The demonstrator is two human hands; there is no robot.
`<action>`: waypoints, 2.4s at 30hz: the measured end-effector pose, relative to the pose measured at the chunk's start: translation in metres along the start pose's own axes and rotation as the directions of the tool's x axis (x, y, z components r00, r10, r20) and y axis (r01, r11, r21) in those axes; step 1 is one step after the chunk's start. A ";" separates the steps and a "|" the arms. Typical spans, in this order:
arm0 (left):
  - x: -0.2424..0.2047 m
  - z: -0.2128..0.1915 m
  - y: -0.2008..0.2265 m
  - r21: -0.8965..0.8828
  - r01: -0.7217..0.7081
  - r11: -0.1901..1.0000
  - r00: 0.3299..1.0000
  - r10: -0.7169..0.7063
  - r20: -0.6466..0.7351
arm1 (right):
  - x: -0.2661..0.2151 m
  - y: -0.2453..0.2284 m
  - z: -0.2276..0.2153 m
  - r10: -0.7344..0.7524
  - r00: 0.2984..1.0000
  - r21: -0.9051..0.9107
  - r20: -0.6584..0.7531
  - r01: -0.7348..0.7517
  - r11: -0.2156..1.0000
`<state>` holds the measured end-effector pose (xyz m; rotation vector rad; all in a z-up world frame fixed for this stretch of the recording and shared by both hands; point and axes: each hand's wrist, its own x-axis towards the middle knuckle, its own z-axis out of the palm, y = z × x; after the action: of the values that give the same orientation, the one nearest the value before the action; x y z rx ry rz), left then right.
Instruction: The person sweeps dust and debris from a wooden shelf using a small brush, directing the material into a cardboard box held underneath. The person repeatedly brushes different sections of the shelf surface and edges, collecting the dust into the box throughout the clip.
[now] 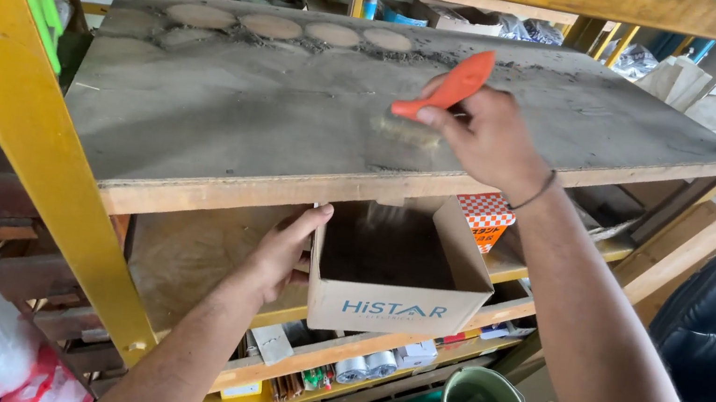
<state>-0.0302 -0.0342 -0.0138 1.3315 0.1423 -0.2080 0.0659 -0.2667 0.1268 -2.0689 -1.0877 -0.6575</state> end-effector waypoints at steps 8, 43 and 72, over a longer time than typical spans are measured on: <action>0.004 -0.005 -0.008 -0.002 -0.025 1.000 0.999 0.024 -0.034 | -0.028 -0.052 -0.002 -0.126 0.985 0.079 0.117 0.117 0.990; -0.034 0.004 0.005 0.031 -0.039 0.999 0.997 0.041 -0.058 | -0.007 -0.030 0.010 0.140 0.990 -0.271 -0.010 -0.137 0.953; -0.049 0.021 0.014 0.005 0.009 1.000 0.995 -0.008 -0.095 | 0.033 0.011 0.032 0.019 0.994 -0.379 -0.112 -0.060 0.924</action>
<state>-0.0750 -0.0482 0.0147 1.3470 0.2277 -0.1526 0.0959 -0.2303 0.1263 -2.3439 -0.9076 -1.0137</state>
